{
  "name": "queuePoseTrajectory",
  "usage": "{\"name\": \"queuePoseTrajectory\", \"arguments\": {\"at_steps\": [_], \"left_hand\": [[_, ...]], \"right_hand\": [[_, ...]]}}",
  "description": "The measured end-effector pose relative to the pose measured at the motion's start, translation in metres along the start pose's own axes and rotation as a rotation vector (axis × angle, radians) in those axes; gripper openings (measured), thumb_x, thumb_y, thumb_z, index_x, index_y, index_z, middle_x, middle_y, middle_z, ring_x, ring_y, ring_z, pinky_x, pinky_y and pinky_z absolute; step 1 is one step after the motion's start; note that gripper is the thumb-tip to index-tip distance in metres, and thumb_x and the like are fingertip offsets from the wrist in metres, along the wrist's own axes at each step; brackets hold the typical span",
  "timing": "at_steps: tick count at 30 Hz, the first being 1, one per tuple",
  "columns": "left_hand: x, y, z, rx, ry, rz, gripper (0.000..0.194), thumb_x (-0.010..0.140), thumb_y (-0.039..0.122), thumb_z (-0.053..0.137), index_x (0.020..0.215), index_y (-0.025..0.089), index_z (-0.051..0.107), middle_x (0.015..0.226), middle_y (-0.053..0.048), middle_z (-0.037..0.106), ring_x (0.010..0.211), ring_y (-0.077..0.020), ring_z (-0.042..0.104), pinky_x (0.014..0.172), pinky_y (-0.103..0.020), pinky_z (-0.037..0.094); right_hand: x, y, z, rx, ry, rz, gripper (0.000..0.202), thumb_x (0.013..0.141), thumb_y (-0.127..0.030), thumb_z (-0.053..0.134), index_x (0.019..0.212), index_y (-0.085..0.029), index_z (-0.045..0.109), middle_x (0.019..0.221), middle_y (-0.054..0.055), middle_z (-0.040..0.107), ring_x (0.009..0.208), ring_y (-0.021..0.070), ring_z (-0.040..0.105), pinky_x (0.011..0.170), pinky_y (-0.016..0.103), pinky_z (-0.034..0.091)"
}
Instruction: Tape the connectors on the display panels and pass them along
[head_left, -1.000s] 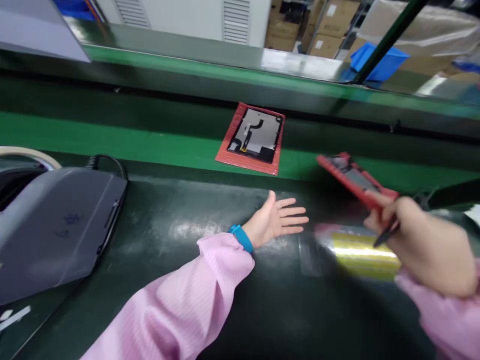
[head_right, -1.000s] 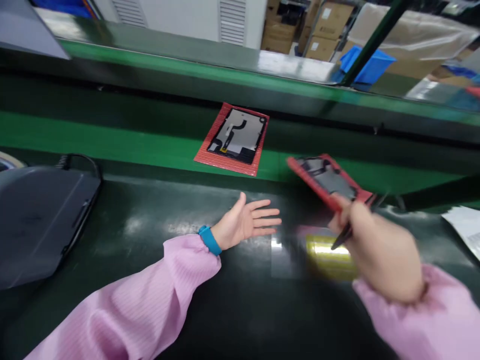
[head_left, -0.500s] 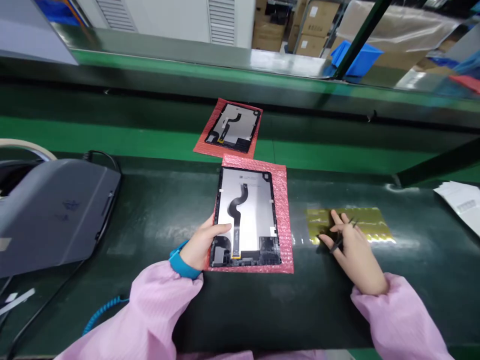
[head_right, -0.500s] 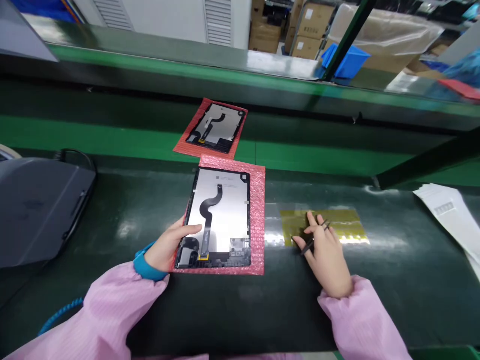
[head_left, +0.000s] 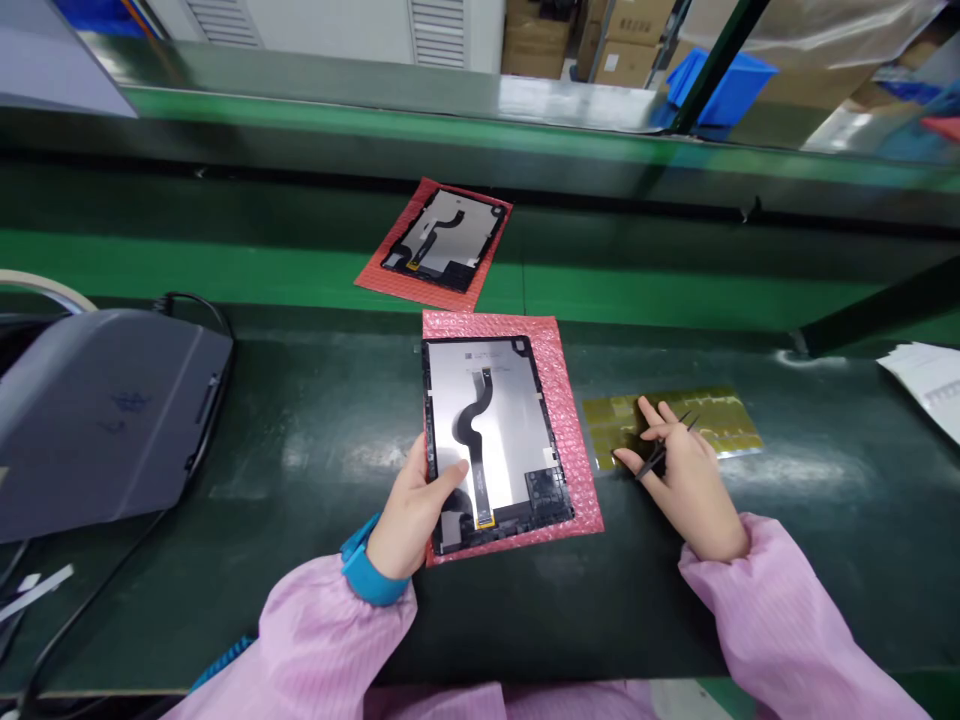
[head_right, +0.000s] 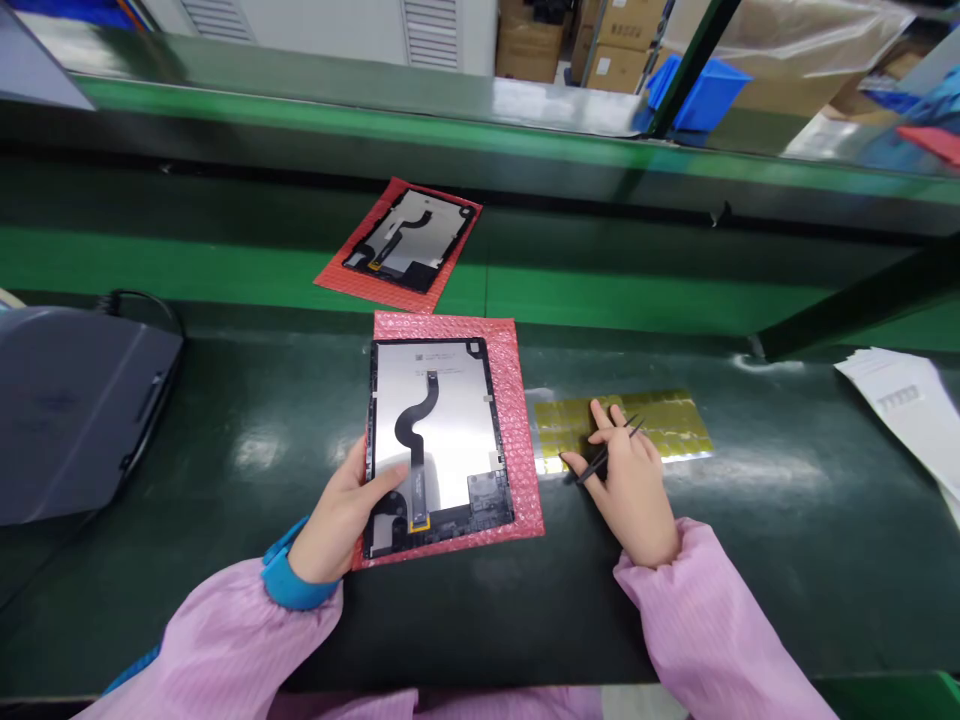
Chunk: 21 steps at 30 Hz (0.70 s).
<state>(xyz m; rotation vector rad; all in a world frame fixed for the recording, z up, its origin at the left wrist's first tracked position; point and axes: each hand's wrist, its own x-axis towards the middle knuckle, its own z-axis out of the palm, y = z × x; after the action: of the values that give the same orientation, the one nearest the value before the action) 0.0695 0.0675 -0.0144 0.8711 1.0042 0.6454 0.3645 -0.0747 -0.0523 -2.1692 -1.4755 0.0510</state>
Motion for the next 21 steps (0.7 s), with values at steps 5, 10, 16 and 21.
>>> {"name": "queuePoseTrajectory", "arguments": {"at_steps": [5, 10, 16, 21], "left_hand": [[0.002, -0.020, -0.007, 0.240, 0.017, 0.212, 0.071, 0.093, 0.040, 0.071, 0.154, 0.024, 0.040, 0.162, -0.013, 0.049, 0.151, -0.0316, 0.047, 0.127, -0.050, 0.039], [-0.008, -0.033, -0.018, 0.592, 0.101, 0.672, 0.077, 0.104, 0.028, 0.055, 0.167, 0.037, 0.010, 0.178, -0.008, 0.013, 0.165, -0.0280, 0.013, 0.131, -0.053, 0.026], [-0.028, -0.025, -0.031, 1.255, -0.146, 0.905, 0.068, 0.106, 0.022, 0.050, 0.167, 0.028, 0.022, 0.171, -0.015, 0.033, 0.163, -0.0344, 0.018, 0.126, -0.061, 0.034], [-0.027, -0.031, -0.034, 1.587, -0.249, 1.060, 0.056, 0.106, 0.042, 0.052, 0.158, 0.021, 0.045, 0.169, -0.020, 0.035, 0.157, -0.0412, 0.033, 0.121, -0.062, 0.039]], "right_hand": [[0.001, -0.002, -0.006, 0.162, 0.039, 0.033, 0.042, 0.094, -0.066, 0.062, 0.091, -0.027, 0.047, 0.147, 0.020, 0.064, 0.143, 0.0411, 0.054, 0.109, 0.062, 0.041], [-0.005, -0.014, -0.019, 0.656, 0.239, 0.156, 0.037, 0.107, -0.057, 0.042, 0.107, -0.024, 0.060, 0.110, 0.012, 0.079, 0.088, 0.0242, 0.075, 0.087, 0.045, 0.055], [-0.017, -0.029, -0.014, 0.835, 0.154, 0.376, 0.030, 0.096, -0.054, 0.068, 0.100, -0.024, 0.063, 0.071, -0.002, 0.064, 0.053, 0.0121, 0.052, 0.052, 0.027, 0.044], [-0.029, -0.029, -0.012, 0.687, 0.057, 0.417, 0.030, 0.090, -0.050, 0.075, 0.090, -0.024, 0.061, 0.074, 0.001, 0.070, 0.057, 0.0136, 0.057, 0.051, 0.026, 0.042]]}}
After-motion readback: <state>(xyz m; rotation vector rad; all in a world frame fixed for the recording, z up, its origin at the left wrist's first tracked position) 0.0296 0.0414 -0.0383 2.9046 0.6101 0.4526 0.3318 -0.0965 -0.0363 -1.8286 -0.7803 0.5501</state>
